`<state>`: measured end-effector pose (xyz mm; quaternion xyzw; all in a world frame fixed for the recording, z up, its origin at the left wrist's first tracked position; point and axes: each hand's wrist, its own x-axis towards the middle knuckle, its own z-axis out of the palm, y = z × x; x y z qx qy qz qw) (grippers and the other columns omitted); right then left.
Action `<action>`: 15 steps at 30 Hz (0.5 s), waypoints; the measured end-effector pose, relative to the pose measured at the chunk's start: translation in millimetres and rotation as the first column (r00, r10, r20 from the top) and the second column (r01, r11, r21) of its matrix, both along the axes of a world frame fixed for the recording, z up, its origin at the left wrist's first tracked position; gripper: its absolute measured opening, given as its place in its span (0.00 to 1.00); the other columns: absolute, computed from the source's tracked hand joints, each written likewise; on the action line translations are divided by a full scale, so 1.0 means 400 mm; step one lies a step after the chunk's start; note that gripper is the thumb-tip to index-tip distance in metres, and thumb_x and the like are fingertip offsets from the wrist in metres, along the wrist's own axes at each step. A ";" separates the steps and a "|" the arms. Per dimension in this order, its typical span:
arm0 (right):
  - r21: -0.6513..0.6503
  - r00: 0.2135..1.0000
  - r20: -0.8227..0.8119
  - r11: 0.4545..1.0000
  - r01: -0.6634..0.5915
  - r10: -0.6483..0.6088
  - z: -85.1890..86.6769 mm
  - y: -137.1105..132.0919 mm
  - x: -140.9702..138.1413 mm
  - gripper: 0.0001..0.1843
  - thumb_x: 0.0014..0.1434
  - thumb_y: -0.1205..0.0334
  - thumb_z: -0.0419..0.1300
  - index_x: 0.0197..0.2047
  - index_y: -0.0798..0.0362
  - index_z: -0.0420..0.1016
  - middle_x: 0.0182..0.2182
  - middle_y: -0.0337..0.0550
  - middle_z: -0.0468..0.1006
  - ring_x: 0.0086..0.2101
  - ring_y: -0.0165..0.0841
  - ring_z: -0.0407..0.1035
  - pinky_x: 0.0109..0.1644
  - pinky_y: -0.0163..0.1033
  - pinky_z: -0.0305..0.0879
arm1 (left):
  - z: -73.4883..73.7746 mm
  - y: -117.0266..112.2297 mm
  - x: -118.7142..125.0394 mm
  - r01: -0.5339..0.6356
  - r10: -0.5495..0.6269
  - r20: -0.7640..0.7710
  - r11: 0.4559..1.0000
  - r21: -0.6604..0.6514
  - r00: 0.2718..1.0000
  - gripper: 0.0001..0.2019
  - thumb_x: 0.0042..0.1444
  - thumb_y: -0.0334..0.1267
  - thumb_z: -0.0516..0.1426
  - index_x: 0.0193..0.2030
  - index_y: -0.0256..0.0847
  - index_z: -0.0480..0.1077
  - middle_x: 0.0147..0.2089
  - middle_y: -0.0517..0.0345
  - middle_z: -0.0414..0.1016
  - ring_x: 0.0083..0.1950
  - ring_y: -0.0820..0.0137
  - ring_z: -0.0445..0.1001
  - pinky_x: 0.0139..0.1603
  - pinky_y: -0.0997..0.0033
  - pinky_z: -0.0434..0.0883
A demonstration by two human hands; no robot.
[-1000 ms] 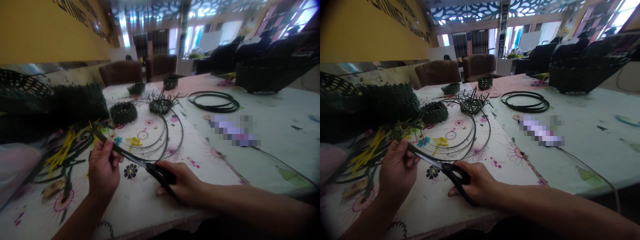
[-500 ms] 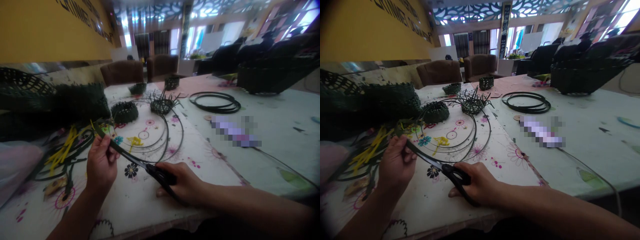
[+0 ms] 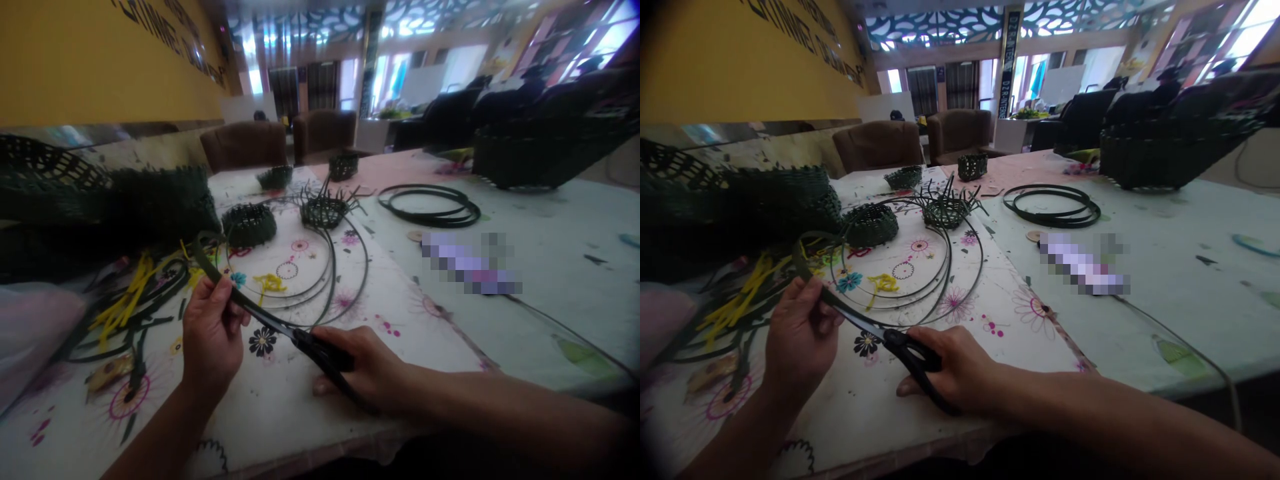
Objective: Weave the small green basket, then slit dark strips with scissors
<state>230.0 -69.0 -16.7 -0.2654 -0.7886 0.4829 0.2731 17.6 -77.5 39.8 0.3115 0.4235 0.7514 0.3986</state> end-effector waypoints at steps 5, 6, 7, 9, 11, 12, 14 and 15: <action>0.014 1.000 0.015 1.000 0.022 -0.022 0.000 -0.005 0.000 0.21 0.52 0.50 0.68 0.41 0.57 0.74 0.24 0.32 0.63 0.24 0.25 0.55 0.26 0.30 0.54 | 0.006 0.008 -0.017 0.031 -0.031 0.030 1.000 -0.003 0.999 0.12 0.52 0.32 0.60 0.25 0.40 0.59 0.16 0.68 0.58 0.13 0.81 0.50 0.14 0.81 0.55; 0.016 0.999 0.013 0.999 0.034 -0.034 0.000 -0.006 -0.001 0.22 0.51 0.50 0.68 0.42 0.57 0.74 0.24 0.33 0.64 0.25 0.25 0.56 0.27 0.30 0.54 | 0.008 0.008 -0.018 0.028 -0.028 0.030 1.000 0.008 0.999 0.12 0.52 0.31 0.61 0.26 0.40 0.59 0.16 0.68 0.58 0.13 0.81 0.50 0.15 0.81 0.55; 0.018 0.999 0.010 0.999 0.049 -0.049 -0.001 -0.007 -0.002 0.23 0.50 0.50 0.69 0.43 0.57 0.74 0.24 0.33 0.66 0.25 0.26 0.57 0.27 0.30 0.55 | 0.009 0.007 -0.017 0.021 -0.022 0.026 1.000 0.019 0.999 0.12 0.52 0.31 0.61 0.26 0.40 0.59 0.16 0.68 0.58 0.13 0.81 0.50 0.15 0.81 0.56; 0.027 0.996 -0.002 0.996 0.084 -0.084 -0.002 -0.007 -0.003 0.25 0.49 0.50 0.69 0.45 0.57 0.75 0.25 0.34 0.68 0.25 0.27 0.59 0.28 0.30 0.56 | 0.008 0.003 -0.010 0.006 -0.007 0.012 0.999 0.037 1.000 0.12 0.53 0.31 0.60 0.26 0.40 0.59 0.16 0.67 0.58 0.13 0.81 0.50 0.15 0.81 0.56; 0.032 0.993 -0.014 0.993 0.116 -0.115 -0.003 -0.004 -0.005 0.27 0.48 0.49 0.70 0.48 0.57 0.75 0.27 0.36 0.71 0.26 0.28 0.61 0.28 0.30 0.58 | 0.007 -0.004 -0.001 -0.008 0.008 -0.001 0.999 0.045 1.000 0.12 0.54 0.31 0.60 0.25 0.40 0.59 0.16 0.67 0.59 0.14 0.81 0.51 0.16 0.81 0.57; 0.035 0.992 -0.023 0.992 0.125 -0.124 -0.004 -0.003 -0.006 0.29 0.48 0.49 0.70 0.49 0.57 0.74 0.28 0.37 0.72 0.26 0.28 0.62 0.29 0.31 0.59 | 0.006 -0.008 0.003 -0.015 0.015 -0.005 0.999 0.043 1.000 0.12 0.55 0.31 0.59 0.25 0.40 0.59 0.16 0.67 0.59 0.14 0.80 0.52 0.16 0.81 0.58; 0.037 0.991 -0.038 0.991 0.126 -0.124 -0.007 0.001 -0.008 0.29 0.48 0.48 0.70 0.49 0.57 0.74 0.28 0.38 0.72 0.27 0.29 0.63 0.29 0.31 0.59 | 0.004 -0.013 0.009 -0.023 0.024 -0.008 0.999 0.041 1.000 0.12 0.55 0.31 0.59 0.25 0.40 0.59 0.16 0.67 0.60 0.14 0.80 0.52 0.16 0.81 0.58; 0.036 0.992 -0.044 0.992 0.120 -0.119 -0.009 0.002 -0.009 0.28 0.48 0.48 0.70 0.48 0.57 0.75 0.27 0.37 0.72 0.26 0.29 0.62 0.28 0.31 0.59 | 0.004 -0.014 0.010 -0.021 0.022 -0.008 0.999 0.041 1.000 0.12 0.56 0.32 0.59 0.26 0.40 0.59 0.16 0.67 0.60 0.14 0.80 0.52 0.17 0.81 0.59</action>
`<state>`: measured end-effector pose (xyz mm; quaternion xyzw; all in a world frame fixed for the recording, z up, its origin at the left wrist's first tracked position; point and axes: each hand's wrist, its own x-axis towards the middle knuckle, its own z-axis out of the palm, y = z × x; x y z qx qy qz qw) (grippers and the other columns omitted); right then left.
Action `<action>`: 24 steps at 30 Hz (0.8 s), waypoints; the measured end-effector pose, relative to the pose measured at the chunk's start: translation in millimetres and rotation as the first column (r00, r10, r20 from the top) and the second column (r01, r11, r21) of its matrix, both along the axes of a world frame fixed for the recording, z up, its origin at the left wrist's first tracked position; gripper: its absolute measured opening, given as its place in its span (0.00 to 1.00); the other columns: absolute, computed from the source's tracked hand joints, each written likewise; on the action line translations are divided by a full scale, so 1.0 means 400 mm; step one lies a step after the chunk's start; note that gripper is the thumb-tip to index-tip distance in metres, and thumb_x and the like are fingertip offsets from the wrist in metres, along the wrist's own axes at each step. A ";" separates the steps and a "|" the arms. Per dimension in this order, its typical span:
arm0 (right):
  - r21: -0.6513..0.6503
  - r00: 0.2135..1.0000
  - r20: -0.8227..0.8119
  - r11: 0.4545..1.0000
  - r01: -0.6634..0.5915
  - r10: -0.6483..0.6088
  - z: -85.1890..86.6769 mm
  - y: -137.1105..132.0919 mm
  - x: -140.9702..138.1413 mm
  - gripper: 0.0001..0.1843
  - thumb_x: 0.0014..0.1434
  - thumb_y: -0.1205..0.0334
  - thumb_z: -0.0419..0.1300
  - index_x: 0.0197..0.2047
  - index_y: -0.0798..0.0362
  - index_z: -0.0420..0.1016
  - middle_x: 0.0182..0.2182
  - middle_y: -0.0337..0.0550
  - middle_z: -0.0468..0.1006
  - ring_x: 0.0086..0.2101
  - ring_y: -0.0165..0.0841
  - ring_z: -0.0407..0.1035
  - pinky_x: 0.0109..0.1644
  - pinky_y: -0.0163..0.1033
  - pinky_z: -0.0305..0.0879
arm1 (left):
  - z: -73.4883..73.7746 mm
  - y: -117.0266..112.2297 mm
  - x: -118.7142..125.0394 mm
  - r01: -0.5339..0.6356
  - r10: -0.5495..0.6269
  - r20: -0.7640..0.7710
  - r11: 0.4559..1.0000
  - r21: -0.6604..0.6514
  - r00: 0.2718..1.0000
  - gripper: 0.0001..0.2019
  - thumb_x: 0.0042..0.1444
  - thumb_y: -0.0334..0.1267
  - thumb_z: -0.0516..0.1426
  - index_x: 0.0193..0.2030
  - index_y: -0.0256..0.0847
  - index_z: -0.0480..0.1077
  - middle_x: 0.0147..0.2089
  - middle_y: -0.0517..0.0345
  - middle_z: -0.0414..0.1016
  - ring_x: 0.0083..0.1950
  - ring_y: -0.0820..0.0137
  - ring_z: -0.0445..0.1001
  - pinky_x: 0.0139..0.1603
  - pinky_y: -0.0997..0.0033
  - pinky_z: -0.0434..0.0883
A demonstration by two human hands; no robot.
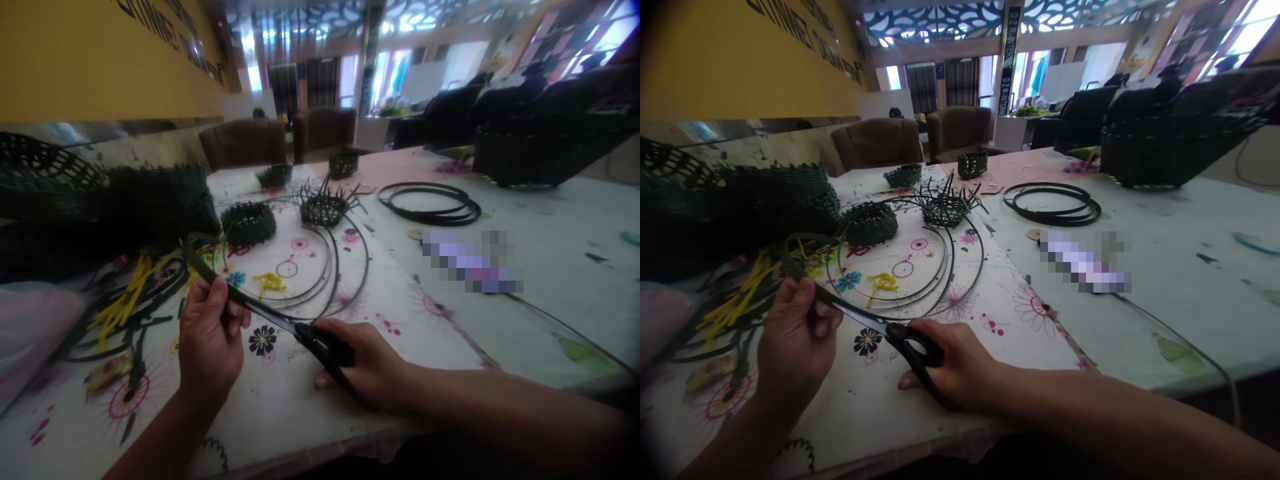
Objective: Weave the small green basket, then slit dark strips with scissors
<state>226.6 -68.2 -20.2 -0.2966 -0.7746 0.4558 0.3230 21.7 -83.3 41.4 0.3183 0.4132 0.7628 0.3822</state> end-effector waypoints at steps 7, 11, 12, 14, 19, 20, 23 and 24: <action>0.018 0.994 0.013 0.994 -0.112 0.112 0.000 -0.007 0.008 0.19 0.52 0.51 0.68 0.40 0.56 0.72 0.24 0.31 0.61 0.24 0.24 0.53 0.26 0.28 0.53 | 0.006 0.001 -0.002 0.043 -0.039 0.075 0.998 -0.046 0.996 0.13 0.54 0.31 0.58 0.24 0.39 0.58 0.16 0.67 0.58 0.14 0.81 0.52 0.15 0.82 0.57; 0.020 0.991 0.047 0.992 -0.124 0.123 0.003 -0.008 0.009 0.19 0.53 0.51 0.68 0.40 0.56 0.72 0.24 0.31 0.60 0.24 0.24 0.53 0.26 0.28 0.53 | 0.012 0.015 -0.026 0.068 -0.056 0.135 0.994 -0.088 0.989 0.12 0.52 0.32 0.60 0.25 0.39 0.59 0.17 0.68 0.56 0.14 0.82 0.49 0.14 0.82 0.54; 0.015 0.991 0.050 0.992 -0.124 0.123 0.003 -0.007 0.008 0.19 0.53 0.51 0.68 0.40 0.56 0.73 0.23 0.31 0.61 0.24 0.24 0.54 0.26 0.28 0.53 | 0.013 0.019 -0.033 0.074 -0.061 0.142 0.993 -0.094 0.988 0.11 0.52 0.32 0.60 0.25 0.39 0.60 0.17 0.68 0.56 0.14 0.82 0.48 0.14 0.82 0.54; 0.008 0.993 0.046 0.994 -0.107 0.107 0.001 -0.005 0.005 0.21 0.52 0.50 0.68 0.41 0.56 0.73 0.24 0.31 0.62 0.24 0.24 0.55 0.26 0.28 0.54 | 0.014 0.023 -0.042 0.076 -0.066 0.129 0.994 -0.078 0.989 0.11 0.52 0.33 0.60 0.26 0.39 0.61 0.17 0.68 0.56 0.14 0.82 0.48 0.14 0.82 0.53; 0.005 0.998 0.009 0.998 -0.059 0.059 -0.001 -0.005 0.004 0.28 0.49 0.48 0.69 0.48 0.57 0.74 0.27 0.35 0.69 0.26 0.27 0.60 0.29 0.30 0.58 | 0.009 0.008 -0.023 0.038 -0.038 0.032 0.999 0.008 0.999 0.11 0.54 0.31 0.60 0.26 0.40 0.60 0.17 0.67 0.57 0.14 0.81 0.51 0.15 0.82 0.56; 0.013 0.998 0.003 0.998 -0.056 0.056 0.000 -0.005 0.004 0.28 0.49 0.47 0.69 0.47 0.57 0.74 0.27 0.36 0.69 0.26 0.27 0.60 0.29 0.30 0.58 | 0.008 0.005 -0.016 0.034 -0.034 0.031 0.999 0.004 0.999 0.10 0.54 0.31 0.59 0.26 0.40 0.61 0.17 0.67 0.58 0.14 0.81 0.51 0.15 0.82 0.56; 0.041 0.999 -0.006 0.998 -0.053 0.054 0.001 -0.007 0.005 0.29 0.48 0.45 0.69 0.46 0.57 0.74 0.26 0.35 0.68 0.25 0.27 0.58 0.28 0.30 0.57 | 0.006 -0.001 -0.002 0.018 -0.018 0.031 1.000 -0.008 0.999 0.10 0.55 0.29 0.58 0.26 0.39 0.61 0.18 0.66 0.59 0.15 0.81 0.52 0.15 0.83 0.55; 0.044 0.999 -0.004 0.998 -0.049 0.049 0.001 -0.007 0.005 0.29 0.49 0.44 0.69 0.46 0.57 0.74 0.26 0.36 0.69 0.25 0.27 0.59 0.28 0.30 0.57 | 0.006 -0.001 0.000 0.011 -0.011 0.025 1.000 0.000 1.000 0.10 0.55 0.30 0.58 0.26 0.39 0.61 0.18 0.66 0.60 0.15 0.81 0.52 0.15 0.83 0.55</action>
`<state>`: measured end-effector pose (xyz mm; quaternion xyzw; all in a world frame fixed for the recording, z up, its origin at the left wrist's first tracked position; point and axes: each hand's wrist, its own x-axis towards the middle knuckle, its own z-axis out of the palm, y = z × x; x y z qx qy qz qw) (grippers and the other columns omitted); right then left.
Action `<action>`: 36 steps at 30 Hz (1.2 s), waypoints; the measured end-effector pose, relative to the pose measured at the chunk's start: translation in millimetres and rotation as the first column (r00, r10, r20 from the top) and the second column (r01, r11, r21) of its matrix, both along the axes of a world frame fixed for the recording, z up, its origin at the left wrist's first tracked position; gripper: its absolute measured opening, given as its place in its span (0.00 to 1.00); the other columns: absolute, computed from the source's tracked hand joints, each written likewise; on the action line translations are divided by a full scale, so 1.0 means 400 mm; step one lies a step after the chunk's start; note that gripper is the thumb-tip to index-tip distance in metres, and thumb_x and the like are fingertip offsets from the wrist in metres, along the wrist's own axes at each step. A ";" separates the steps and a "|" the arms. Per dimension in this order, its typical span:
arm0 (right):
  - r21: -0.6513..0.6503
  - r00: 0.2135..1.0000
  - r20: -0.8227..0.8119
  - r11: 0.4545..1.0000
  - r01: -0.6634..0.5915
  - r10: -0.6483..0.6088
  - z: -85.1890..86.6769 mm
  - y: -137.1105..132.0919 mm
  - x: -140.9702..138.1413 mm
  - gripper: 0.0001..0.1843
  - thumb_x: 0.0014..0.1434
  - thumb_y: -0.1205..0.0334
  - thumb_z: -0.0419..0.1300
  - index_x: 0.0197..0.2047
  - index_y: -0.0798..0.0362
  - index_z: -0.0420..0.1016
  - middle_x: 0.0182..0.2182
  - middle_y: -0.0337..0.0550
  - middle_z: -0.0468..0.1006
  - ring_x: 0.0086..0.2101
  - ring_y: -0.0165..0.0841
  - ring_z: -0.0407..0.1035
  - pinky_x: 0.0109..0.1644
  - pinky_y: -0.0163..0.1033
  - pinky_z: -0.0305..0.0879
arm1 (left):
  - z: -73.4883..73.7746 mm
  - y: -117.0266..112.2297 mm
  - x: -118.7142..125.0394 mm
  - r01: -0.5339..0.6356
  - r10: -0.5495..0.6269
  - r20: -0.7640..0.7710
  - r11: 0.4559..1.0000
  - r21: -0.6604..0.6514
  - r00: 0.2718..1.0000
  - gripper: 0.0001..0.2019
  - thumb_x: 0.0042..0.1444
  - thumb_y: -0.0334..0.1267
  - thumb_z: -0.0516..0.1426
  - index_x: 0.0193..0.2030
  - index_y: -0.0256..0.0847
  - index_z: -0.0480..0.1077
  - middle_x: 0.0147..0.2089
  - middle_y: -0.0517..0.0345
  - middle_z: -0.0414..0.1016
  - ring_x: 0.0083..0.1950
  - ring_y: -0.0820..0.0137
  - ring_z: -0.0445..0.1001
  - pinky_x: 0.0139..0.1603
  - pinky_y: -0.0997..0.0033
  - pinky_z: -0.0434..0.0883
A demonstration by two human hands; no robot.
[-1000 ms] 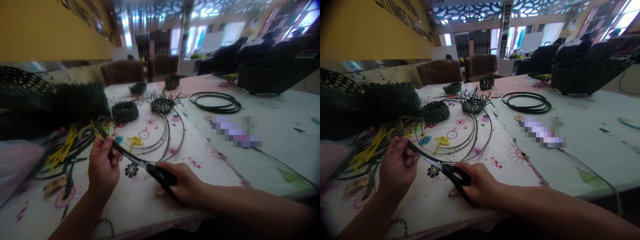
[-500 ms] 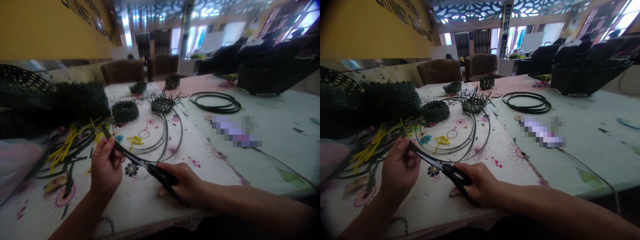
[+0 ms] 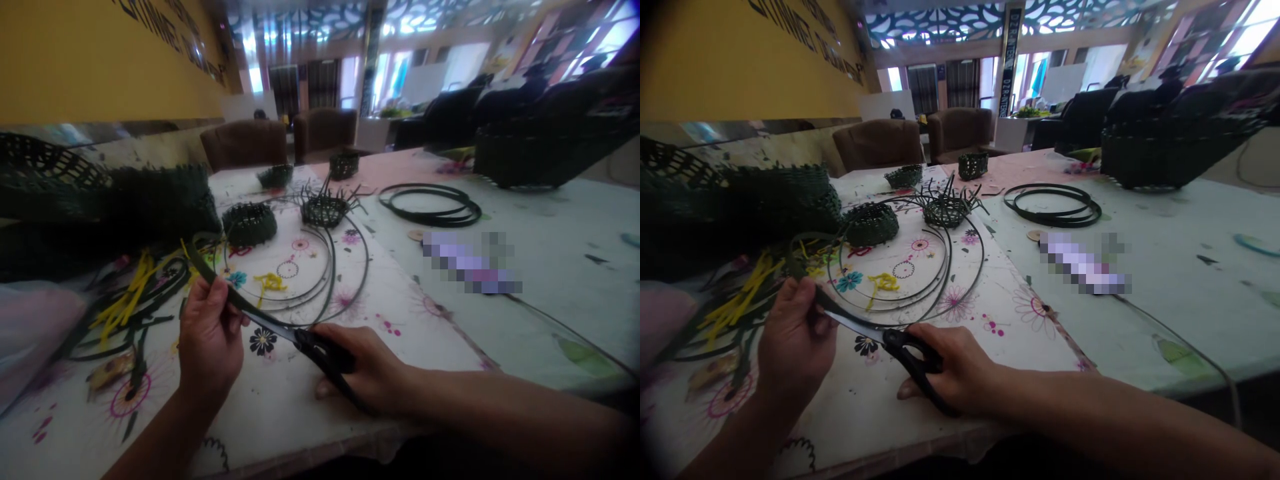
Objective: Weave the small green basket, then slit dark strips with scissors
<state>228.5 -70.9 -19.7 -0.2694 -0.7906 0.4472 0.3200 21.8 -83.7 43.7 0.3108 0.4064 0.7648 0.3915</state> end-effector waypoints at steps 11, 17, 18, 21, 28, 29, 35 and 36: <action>-0.041 0.999 0.019 0.998 -0.045 0.046 -0.006 0.002 0.002 0.20 0.51 0.50 0.69 0.40 0.57 0.73 0.23 0.31 0.61 0.24 0.25 0.53 0.26 0.29 0.53 | -0.009 0.007 -0.006 -0.013 0.014 -0.040 1.000 0.022 0.999 0.10 0.54 0.31 0.59 0.27 0.40 0.60 0.18 0.66 0.60 0.16 0.80 0.52 0.18 0.81 0.58; -0.056 0.999 0.023 0.997 -0.043 0.044 -0.006 0.000 0.003 0.20 0.51 0.51 0.69 0.40 0.56 0.73 0.23 0.31 0.61 0.24 0.25 0.53 0.25 0.29 0.53 | 0.001 0.021 -0.030 0.018 -0.016 0.027 0.999 -0.050 1.000 0.14 0.54 0.34 0.60 0.24 0.40 0.57 0.16 0.68 0.55 0.14 0.81 0.49 0.14 0.81 0.52; -0.054 0.999 0.019 0.998 -0.033 0.034 -0.005 0.000 0.002 0.22 0.50 0.50 0.69 0.42 0.57 0.74 0.23 0.32 0.63 0.24 0.25 0.55 0.26 0.29 0.54 | 0.003 0.021 -0.030 0.011 -0.010 0.020 0.999 -0.045 1.000 0.14 0.54 0.34 0.60 0.25 0.40 0.57 0.16 0.68 0.55 0.14 0.81 0.49 0.14 0.81 0.51; -0.045 1.000 0.020 0.999 0.007 -0.006 -0.002 0.002 0.001 0.27 0.48 0.49 0.70 0.47 0.57 0.74 0.25 0.34 0.67 0.25 0.26 0.59 0.27 0.30 0.56 | 0.008 0.013 -0.019 -0.014 0.014 -0.020 1.000 -0.003 1.000 0.15 0.54 0.34 0.60 0.25 0.41 0.56 0.16 0.68 0.58 0.14 0.81 0.51 0.15 0.82 0.54; -0.051 1.000 -0.012 0.998 0.022 -0.022 0.004 0.003 0.001 0.28 0.47 0.49 0.70 0.46 0.58 0.74 0.27 0.35 0.68 0.26 0.27 0.58 0.28 0.30 0.56 | -0.006 0.000 0.007 -0.014 0.017 -0.060 0.999 0.040 0.998 0.17 0.52 0.35 0.63 0.24 0.40 0.57 0.16 0.67 0.60 0.14 0.79 0.54 0.15 0.81 0.58; -0.059 1.000 -0.010 0.998 0.026 -0.026 0.004 0.003 0.000 0.27 0.47 0.49 0.70 0.46 0.58 0.74 0.27 0.35 0.68 0.26 0.27 0.58 0.28 0.30 0.56 | -0.010 0.001 0.005 -0.023 0.026 -0.069 0.999 0.041 0.997 0.16 0.52 0.35 0.63 0.24 0.40 0.57 0.16 0.67 0.60 0.15 0.79 0.54 0.15 0.81 0.58; -0.102 1.000 0.018 0.995 -0.008 0.010 0.007 0.007 0.000 0.23 0.49 0.51 0.70 0.42 0.58 0.74 0.24 0.33 0.63 0.25 0.26 0.55 0.27 0.30 0.54 | -0.022 0.009 -0.007 -0.013 0.012 -0.050 1.000 -0.006 0.999 0.15 0.53 0.36 0.62 0.26 0.40 0.58 0.16 0.68 0.58 0.16 0.79 0.54 0.16 0.81 0.59; -0.106 1.000 0.020 0.994 -0.016 0.018 0.007 0.007 0.001 0.23 0.49 0.51 0.70 0.42 0.58 0.74 0.24 0.33 0.63 0.25 0.26 0.55 0.27 0.30 0.54 | -0.023 0.009 -0.008 -0.008 0.008 -0.046 1.000 -0.015 0.999 0.15 0.53 0.36 0.62 0.26 0.40 0.58 0.16 0.68 0.58 0.16 0.79 0.54 0.16 0.81 0.59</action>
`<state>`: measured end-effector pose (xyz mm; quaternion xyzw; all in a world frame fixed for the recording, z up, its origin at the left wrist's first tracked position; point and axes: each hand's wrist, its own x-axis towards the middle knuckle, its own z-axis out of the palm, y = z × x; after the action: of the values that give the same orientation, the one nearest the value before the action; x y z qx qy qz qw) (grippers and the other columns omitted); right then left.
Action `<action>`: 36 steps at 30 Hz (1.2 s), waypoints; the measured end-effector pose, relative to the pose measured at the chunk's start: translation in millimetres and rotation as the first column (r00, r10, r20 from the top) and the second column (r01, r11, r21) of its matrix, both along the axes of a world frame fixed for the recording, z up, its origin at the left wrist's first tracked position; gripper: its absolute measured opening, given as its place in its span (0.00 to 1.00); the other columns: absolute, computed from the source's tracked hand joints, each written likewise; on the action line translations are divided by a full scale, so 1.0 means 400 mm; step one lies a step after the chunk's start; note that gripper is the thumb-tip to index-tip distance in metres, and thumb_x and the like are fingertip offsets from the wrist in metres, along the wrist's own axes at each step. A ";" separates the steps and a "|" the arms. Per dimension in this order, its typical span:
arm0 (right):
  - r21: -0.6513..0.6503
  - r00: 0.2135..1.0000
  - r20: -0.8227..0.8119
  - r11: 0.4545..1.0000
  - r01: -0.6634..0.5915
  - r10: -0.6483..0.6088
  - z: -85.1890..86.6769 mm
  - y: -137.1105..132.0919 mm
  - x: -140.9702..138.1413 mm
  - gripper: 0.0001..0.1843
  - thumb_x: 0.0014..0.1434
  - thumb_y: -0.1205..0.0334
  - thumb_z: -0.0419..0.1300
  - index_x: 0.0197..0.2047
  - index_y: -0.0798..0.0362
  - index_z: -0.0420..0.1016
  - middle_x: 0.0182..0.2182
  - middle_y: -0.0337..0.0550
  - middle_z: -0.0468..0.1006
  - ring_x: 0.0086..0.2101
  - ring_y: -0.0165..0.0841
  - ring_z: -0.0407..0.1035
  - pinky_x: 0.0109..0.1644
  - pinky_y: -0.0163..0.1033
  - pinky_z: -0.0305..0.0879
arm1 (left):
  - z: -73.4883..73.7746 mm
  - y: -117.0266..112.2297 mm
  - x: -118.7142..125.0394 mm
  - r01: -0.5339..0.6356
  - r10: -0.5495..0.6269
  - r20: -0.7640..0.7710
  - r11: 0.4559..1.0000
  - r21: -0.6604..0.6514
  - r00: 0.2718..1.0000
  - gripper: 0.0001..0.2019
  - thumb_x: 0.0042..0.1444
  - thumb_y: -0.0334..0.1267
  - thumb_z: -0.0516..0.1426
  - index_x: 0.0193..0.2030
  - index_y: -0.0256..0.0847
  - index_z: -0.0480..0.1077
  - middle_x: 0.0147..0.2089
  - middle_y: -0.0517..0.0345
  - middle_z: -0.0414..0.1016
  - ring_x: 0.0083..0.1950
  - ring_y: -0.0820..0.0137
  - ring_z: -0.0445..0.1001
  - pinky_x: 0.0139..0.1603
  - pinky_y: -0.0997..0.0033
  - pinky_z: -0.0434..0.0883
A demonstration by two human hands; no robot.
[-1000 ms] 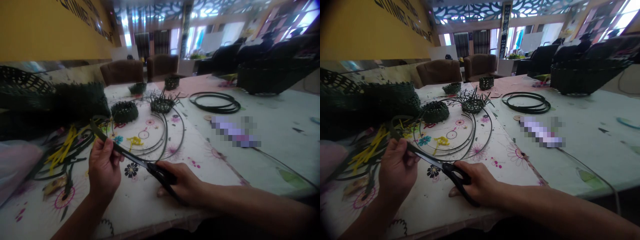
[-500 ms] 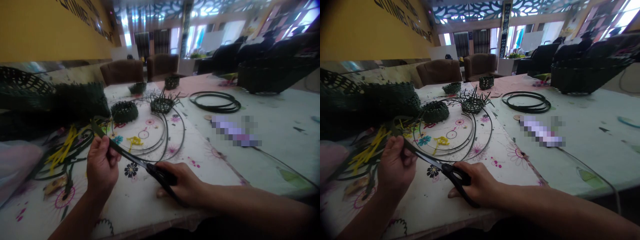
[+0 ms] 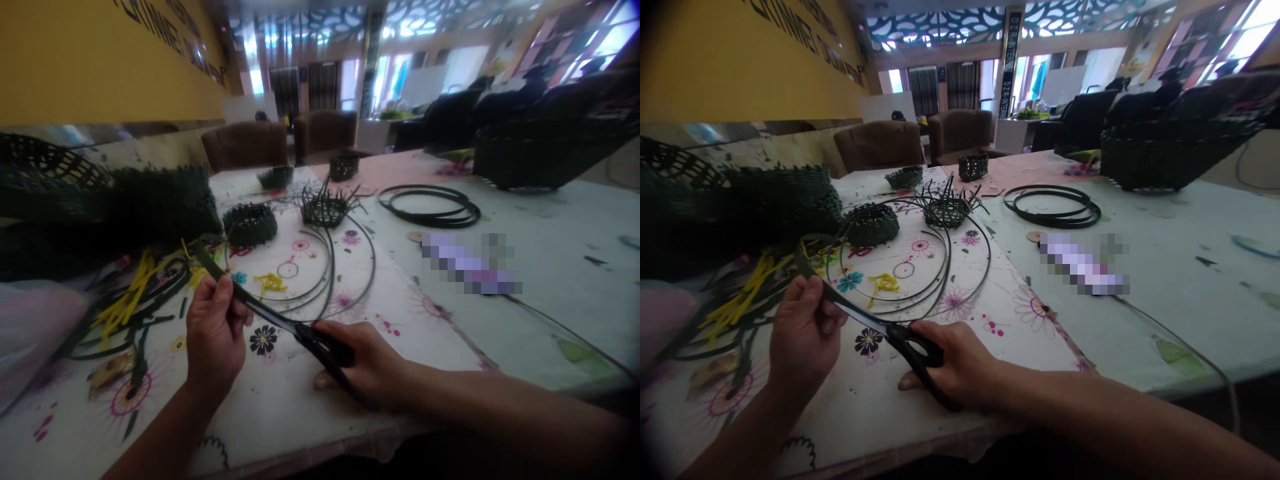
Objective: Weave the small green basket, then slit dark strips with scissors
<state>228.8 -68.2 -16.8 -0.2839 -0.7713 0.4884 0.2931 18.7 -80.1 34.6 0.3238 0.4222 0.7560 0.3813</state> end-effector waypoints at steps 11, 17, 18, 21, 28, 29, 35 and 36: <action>-0.033 1.000 0.001 0.999 -0.012 0.012 0.000 -0.003 0.001 0.21 0.49 0.52 0.70 0.41 0.58 0.75 0.24 0.33 0.62 0.25 0.26 0.54 0.26 0.31 0.53 | 0.006 0.012 -0.007 0.041 -0.038 0.054 0.998 -0.053 0.998 0.12 0.54 0.33 0.60 0.25 0.39 0.59 0.17 0.66 0.59 0.15 0.80 0.52 0.16 0.81 0.58; -0.063 1.000 0.001 0.998 -0.022 0.023 0.009 -0.001 -0.001 0.26 0.47 0.51 0.71 0.45 0.58 0.74 0.25 0.34 0.65 0.26 0.27 0.57 0.28 0.31 0.55 | 0.012 0.008 -0.010 0.022 -0.022 0.009 1.000 -0.003 1.000 0.11 0.54 0.33 0.60 0.27 0.39 0.60 0.17 0.68 0.59 0.14 0.81 0.51 0.16 0.83 0.58; -0.056 1.000 0.005 0.998 -0.021 0.021 0.010 -0.002 0.000 0.26 0.47 0.51 0.71 0.46 0.58 0.74 0.26 0.33 0.65 0.26 0.27 0.57 0.28 0.31 0.55 | 0.012 0.005 -0.007 0.014 -0.014 0.001 1.000 0.005 1.000 0.11 0.54 0.32 0.60 0.27 0.39 0.60 0.17 0.68 0.59 0.15 0.81 0.52 0.16 0.83 0.58; -0.044 1.000 0.009 0.999 -0.018 0.019 0.011 -0.005 0.001 0.26 0.47 0.52 0.71 0.45 0.58 0.74 0.26 0.33 0.65 0.26 0.27 0.56 0.28 0.31 0.55 | 0.012 -0.002 0.003 -0.002 0.003 -0.012 1.000 0.027 1.000 0.11 0.55 0.31 0.60 0.27 0.39 0.60 0.17 0.67 0.59 0.15 0.81 0.53 0.16 0.83 0.58; -0.048 0.998 -0.030 0.997 -0.059 0.057 -0.005 -0.004 0.004 0.23 0.49 0.54 0.70 0.44 0.58 0.74 0.26 0.33 0.63 0.26 0.26 0.55 0.28 0.30 0.54 | 0.010 -0.002 0.006 -0.013 0.014 -0.028 0.999 0.034 1.000 0.10 0.56 0.32 0.59 0.28 0.40 0.61 0.17 0.67 0.59 0.16 0.80 0.53 0.17 0.82 0.60; -0.051 0.998 -0.028 0.997 -0.066 0.065 -0.006 -0.005 0.005 0.22 0.50 0.54 0.70 0.44 0.58 0.74 0.26 0.33 0.62 0.26 0.26 0.55 0.28 0.30 0.54 | 0.009 -0.001 0.005 -0.011 0.011 -0.024 1.000 0.025 1.000 0.10 0.56 0.32 0.59 0.28 0.39 0.61 0.17 0.67 0.59 0.16 0.80 0.53 0.17 0.82 0.60; -0.077 0.998 -0.019 0.995 -0.069 0.068 0.000 -0.009 0.003 0.22 0.51 0.54 0.69 0.45 0.58 0.75 0.24 0.31 0.60 0.25 0.25 0.54 0.26 0.29 0.52 | 0.012 0.009 -0.007 0.024 -0.024 0.022 0.999 -0.022 0.999 0.12 0.56 0.32 0.59 0.26 0.39 0.59 0.16 0.67 0.59 0.14 0.80 0.51 0.15 0.82 0.57; -0.071 0.998 -0.021 0.996 -0.059 0.058 0.001 -0.009 0.001 0.22 0.50 0.54 0.69 0.45 0.58 0.75 0.24 0.32 0.62 0.25 0.25 0.54 0.27 0.29 0.54 | 0.013 0.009 -0.008 0.025 -0.025 0.022 1.000 -0.018 0.999 0.12 0.56 0.32 0.59 0.26 0.39 0.59 0.16 0.67 0.59 0.14 0.81 0.50 0.14 0.82 0.57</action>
<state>229.0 -71.7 -16.3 -0.2669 -0.7587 0.5267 0.2754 15.4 -76.4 40.0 0.3175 0.4210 0.7506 0.3982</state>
